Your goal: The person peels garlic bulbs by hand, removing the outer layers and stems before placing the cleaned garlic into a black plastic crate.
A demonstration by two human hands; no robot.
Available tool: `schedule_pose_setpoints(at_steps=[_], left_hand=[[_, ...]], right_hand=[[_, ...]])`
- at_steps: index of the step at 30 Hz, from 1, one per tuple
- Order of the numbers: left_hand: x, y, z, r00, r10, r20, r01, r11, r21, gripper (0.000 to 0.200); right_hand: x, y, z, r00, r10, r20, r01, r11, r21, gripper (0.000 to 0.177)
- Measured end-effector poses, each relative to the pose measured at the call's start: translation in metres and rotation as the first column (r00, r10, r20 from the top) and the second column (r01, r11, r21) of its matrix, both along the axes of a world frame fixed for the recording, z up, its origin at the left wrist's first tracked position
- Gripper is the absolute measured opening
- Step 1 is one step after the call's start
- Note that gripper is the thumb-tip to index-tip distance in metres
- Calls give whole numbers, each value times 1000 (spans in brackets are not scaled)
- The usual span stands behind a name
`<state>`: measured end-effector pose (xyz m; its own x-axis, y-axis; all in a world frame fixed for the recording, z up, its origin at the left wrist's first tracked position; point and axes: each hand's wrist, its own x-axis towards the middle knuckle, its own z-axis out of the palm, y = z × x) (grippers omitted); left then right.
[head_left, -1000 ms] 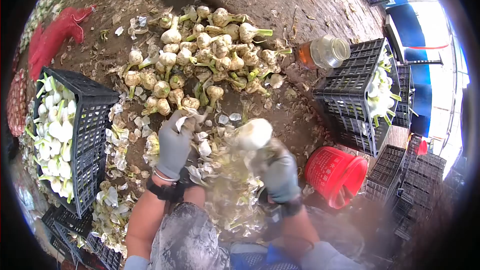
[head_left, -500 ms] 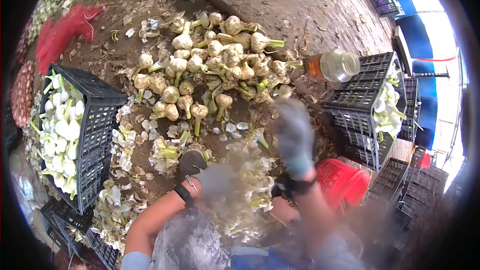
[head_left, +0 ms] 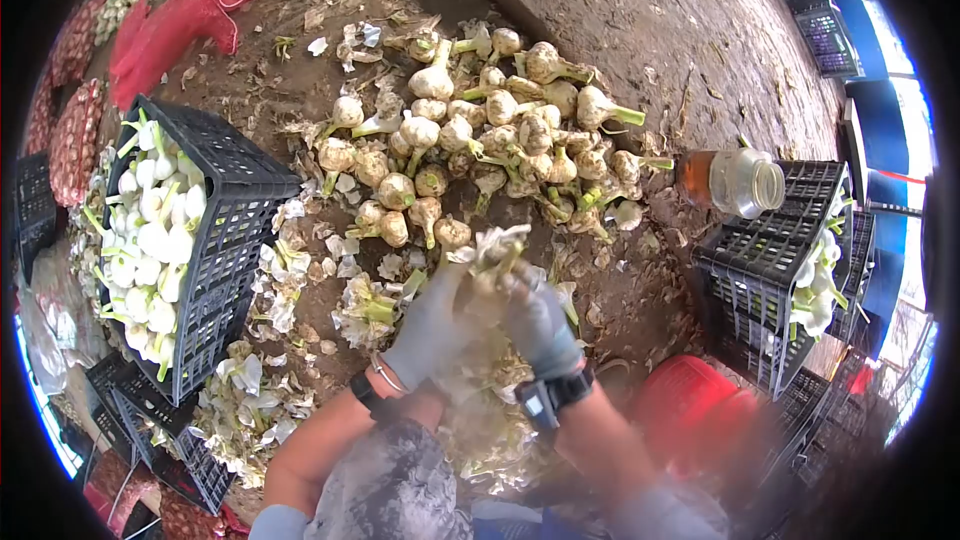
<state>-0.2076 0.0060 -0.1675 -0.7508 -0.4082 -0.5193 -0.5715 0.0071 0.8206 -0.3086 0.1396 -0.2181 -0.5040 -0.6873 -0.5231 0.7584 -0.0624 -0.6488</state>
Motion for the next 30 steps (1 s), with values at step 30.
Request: schedule_pose_setpoints(at_steps=[30], left_hand=[[39, 0, -24, 952, 244, -186, -123, 858, 498, 57]], right_hand=[[44, 12, 26, 898, 38, -438, 138, 921, 364, 16]])
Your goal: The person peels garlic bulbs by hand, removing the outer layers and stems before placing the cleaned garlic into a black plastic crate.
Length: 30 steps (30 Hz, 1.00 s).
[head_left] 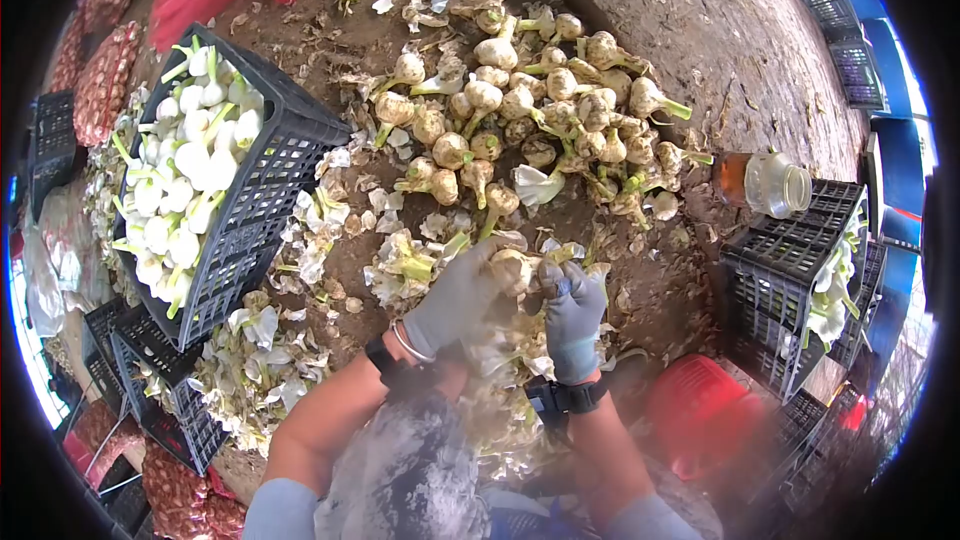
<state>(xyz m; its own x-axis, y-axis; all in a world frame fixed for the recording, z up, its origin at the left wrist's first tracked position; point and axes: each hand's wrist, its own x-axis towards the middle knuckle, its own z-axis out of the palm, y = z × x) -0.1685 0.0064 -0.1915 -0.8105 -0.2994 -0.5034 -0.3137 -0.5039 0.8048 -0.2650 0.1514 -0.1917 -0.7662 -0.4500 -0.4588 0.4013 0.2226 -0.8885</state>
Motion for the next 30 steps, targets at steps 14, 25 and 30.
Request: schedule_pose_setpoints(at_steps=[14, 25, 30], left_hand=[[7, -25, 25, 986, -66, 150, -58, 715, 697, 59], [-5, -23, 50, 947, -272, 168, 107, 765, 635, 54], [9, -8, -3, 988, -120, 98, 63, 890, 452, 42]], right_hand=[[-28, -10, 25, 878, 431, -209, -451, 891, -57, 35], [-9, 4, 21, 969, 179, -169, -183, 983, -10, 42], [9, 21, 28, 941, 131, 313, -104, 989, -103, 28]])
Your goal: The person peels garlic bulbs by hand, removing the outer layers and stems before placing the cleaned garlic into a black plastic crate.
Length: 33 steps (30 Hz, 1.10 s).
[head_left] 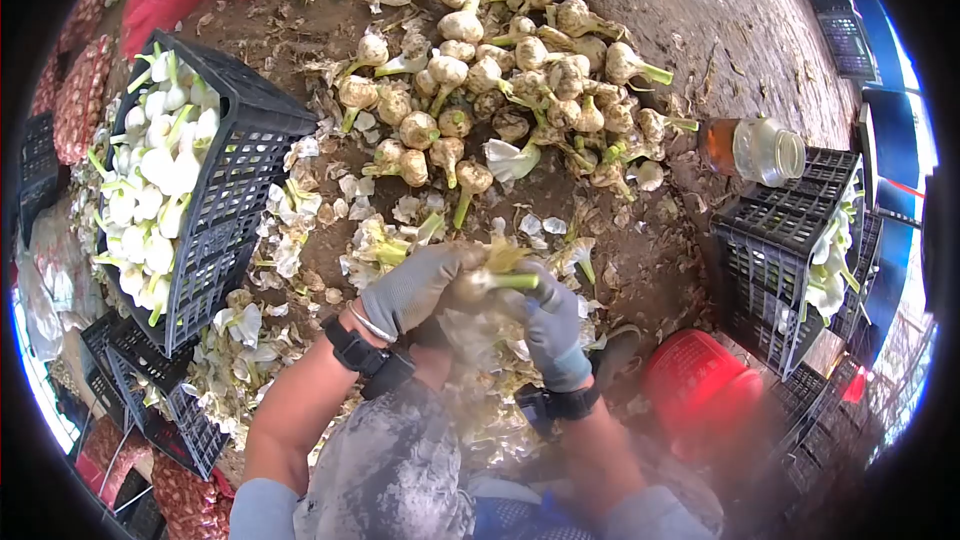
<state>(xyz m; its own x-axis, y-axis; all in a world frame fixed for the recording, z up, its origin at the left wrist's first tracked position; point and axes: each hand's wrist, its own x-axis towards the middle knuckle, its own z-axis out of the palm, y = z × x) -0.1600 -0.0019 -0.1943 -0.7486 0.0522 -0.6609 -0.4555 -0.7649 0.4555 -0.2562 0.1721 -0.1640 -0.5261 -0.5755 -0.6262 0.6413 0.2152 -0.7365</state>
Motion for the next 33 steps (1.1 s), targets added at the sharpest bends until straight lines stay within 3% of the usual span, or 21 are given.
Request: schedule_pose_setpoints(at_steps=[3, 6, 7, 9, 10, 11, 12, 14, 16, 17, 18, 19, 21, 22, 23, 24, 25, 26, 29, 31, 33], left_hand=[[-6, -6, 15, 991, 94, 96, -89, 995, -53, 28], [-10, -13, 35, 994, 89, 65, -35, 819, -573, 22], [-11, -17, 46, 994, 87, 63, -35, 819, -572, 22], [-5, -19, 64, 995, -53, 79, 95, 655, -749, 20], [-1, -15, 67, 995, 74, -69, -101, 744, -661, 18], [5, -20, 66, 995, 68, -71, -98, 746, -659, 18], [13, -28, 65, 994, 71, -84, -110, 705, -700, 19], [15, -33, 63, 992, 73, -100, -123, 660, -741, 21], [9, -37, 59, 953, -233, 195, 242, 197, -950, 35], [7, -37, 57, 873, -311, 376, 366, -94, -926, 43], [5, -29, 52, 925, -307, 223, 214, -66, -975, 50], [0, -22, 51, 925, -308, 221, 212, -63, -975, 50], [-10, -7, 52, 926, -378, -22, 54, 191, -980, 41], [-14, -5, 54, 892, -444, -86, -24, 142, -990, 34], [-14, -7, 54, 892, -443, -88, -27, 142, -990, 34], [-14, -9, 52, 875, -482, 45, 152, 185, -971, 31], [-13, -11, 51, 833, -527, 169, 325, 219, -920, 29], [-11, -12, 51, 832, -530, 164, 321, 219, -921, 29], [11, -17, 48, 763, -597, 249, 407, 143, -902, 33], [25, -15, 40, 840, -399, 369, 201, -403, -893, 47], [20, -11, 43, 902, -340, 267, 130, -377, -917, 61]], right_hand=[[-2, -7, -2, 999, -44, 18, 44, 999, -1, 20], [-7, 7, -12, 994, 14, -105, 2, 989, 145, 17], [-9, 13, -18, 973, 94, -212, -38, 967, 253, 19], [-9, 18, -28, 991, -52, -120, 75, 978, 195, 26], [-11, 24, -39, 973, -230, 1, 230, 972, 39, 20], [-15, 26, -45, 914, -379, 145, 394, 914, -98, 16], [-29, 11, -27, 706, -573, 416, 599, 797, 82, 18], [-27, 16, -27, 792, -538, 288, 560, 828, 5, 22], [-24, 15, -18, 885, -460, 72, 461, 888, 10, 27], [-22, 13, -15, 884, -462, 70, 462, 887, 8, 27], [-20, 11, -14, 930, -365, -44, 367, 930, 23, 29], [-18, 10, -12, 954, -257, -152, 268, 962, 55, 30], [-10, 5, -8, 955, -260, -140, 273, 959, 75, 31], [-5, 0, -3, 940, -301, -159, 311, 949, 45, 27], [-2, -2, 0, 924, -340, -177, 347, 938, 13, 23], [-2, 7, -8, 928, -215, -303, 251, 964, 85, 27], [-3, 8, -8, 926, -218, -308, 254, 964, 82, 27], [-5, 9, -7, 932, -298, -204, 324, 941, 103, 28], [-15, 11, -8, 887, -459, -57, 463, 879, 116, 27], [-16, 9, -6, 846, -533, -16, 532, 840, 105, 26], [-12, 0, 4, 916, -273, -293, 343, 913, 220, 22]])
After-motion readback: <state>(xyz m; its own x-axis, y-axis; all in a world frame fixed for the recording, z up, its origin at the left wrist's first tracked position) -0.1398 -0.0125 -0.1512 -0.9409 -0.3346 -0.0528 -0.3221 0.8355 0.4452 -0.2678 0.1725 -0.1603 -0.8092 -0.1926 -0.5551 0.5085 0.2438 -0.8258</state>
